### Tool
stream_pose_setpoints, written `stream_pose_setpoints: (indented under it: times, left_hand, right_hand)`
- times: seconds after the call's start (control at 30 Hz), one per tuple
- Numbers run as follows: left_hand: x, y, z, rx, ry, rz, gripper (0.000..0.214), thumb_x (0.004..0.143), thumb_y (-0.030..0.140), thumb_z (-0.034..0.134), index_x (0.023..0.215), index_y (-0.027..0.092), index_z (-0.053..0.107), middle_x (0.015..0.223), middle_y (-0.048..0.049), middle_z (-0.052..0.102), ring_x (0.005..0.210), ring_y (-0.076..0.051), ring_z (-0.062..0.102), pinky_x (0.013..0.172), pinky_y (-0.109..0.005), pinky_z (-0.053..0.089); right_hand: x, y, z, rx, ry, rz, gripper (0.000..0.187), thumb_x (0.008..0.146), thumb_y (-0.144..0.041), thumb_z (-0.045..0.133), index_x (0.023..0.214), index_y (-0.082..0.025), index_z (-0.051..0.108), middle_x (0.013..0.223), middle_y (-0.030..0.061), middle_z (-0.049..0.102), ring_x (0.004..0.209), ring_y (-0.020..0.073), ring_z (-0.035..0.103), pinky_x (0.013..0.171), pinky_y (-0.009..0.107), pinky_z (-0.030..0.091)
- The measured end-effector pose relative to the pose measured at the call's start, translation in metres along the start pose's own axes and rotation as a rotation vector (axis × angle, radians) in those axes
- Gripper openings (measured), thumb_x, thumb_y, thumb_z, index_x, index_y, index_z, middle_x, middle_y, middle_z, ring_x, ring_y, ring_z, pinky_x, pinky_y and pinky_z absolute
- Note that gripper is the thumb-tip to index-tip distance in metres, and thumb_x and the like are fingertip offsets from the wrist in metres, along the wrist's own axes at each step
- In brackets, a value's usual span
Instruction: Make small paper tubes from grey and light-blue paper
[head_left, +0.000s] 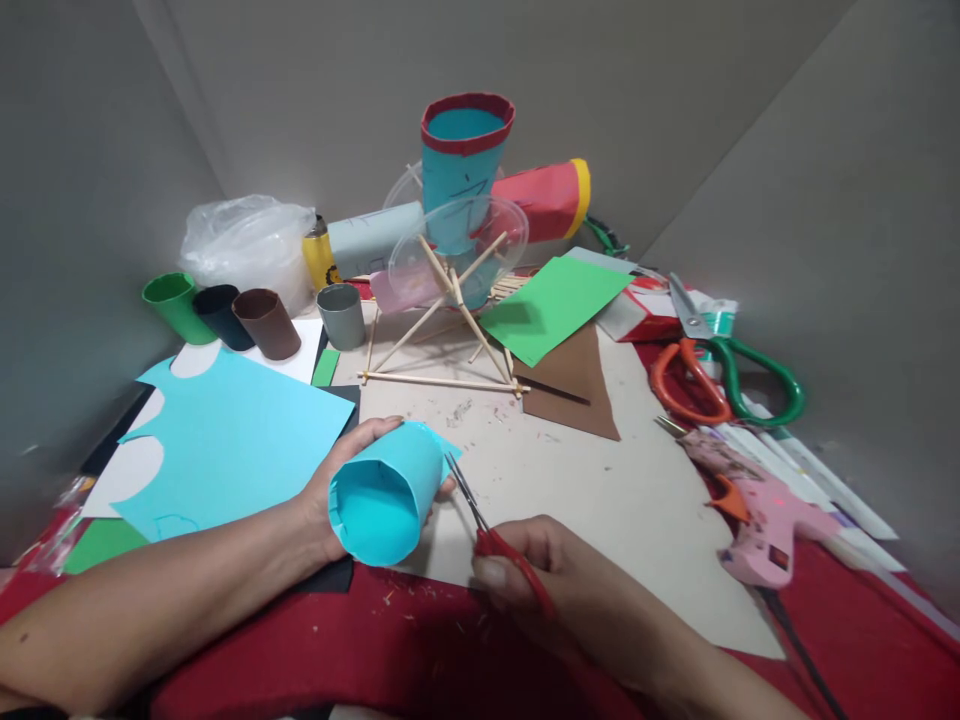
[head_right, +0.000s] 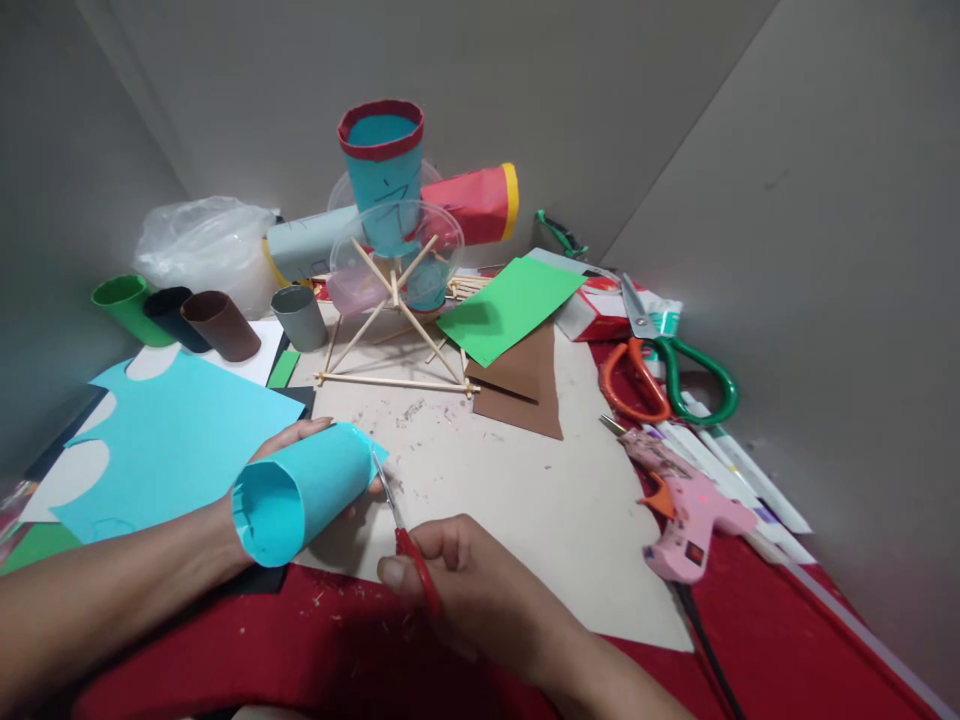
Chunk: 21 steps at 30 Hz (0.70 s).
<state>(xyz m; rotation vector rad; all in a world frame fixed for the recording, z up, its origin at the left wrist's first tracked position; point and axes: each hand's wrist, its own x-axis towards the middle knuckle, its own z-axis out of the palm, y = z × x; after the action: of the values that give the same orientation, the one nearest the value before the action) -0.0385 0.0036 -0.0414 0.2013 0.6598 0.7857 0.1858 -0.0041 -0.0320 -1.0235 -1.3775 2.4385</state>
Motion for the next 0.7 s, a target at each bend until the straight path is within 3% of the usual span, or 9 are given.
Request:
stream_pose_setpoints:
  times: [0.2,0.4,0.7]
  left_hand:
    - [-0.005,0.003,0.011,-0.009,0.099,0.050,0.040,0.086,0.043,0.052,0.092,0.006,0.065,0.082,-0.0166,0.074,0.064,-0.023,0.069,0.063,-0.031,0.053]
    - [-0.003,0.001,0.007,-0.023,0.026,0.035,0.044,0.085,0.044,0.054,0.096,0.003,0.067,0.086,-0.0176,0.074,0.068,-0.023,0.069,0.066,-0.030,0.053]
    - [0.004,-0.006,0.000,-0.020,-0.089,0.011,0.051,0.087,0.046,0.052,0.098,0.000,0.069,0.086,-0.0188,0.074,0.076,-0.025,0.069,0.072,-0.030,0.052]
  right_hand:
    - [0.001,0.000,-0.001,0.033,-0.013,0.029,0.056,0.071,-0.066,0.072,0.054,-0.019,0.046,0.033,-0.0106,0.033,0.030,0.0022,0.023,0.032,0.020,0.010]
    - [0.001,-0.003,0.001,-0.024,0.061,0.044,0.055,0.070,-0.062,0.073,0.053,-0.020,0.043,0.034,-0.0108,0.032,0.030,0.0021,0.022,0.032,0.019,0.009]
    - [0.001,0.003,-0.002,-0.117,0.060,0.039,0.054,0.075,-0.058,0.072,0.055,-0.020,0.039,0.042,-0.0100,0.031,0.037,0.0037,0.023,0.036,0.021,0.013]
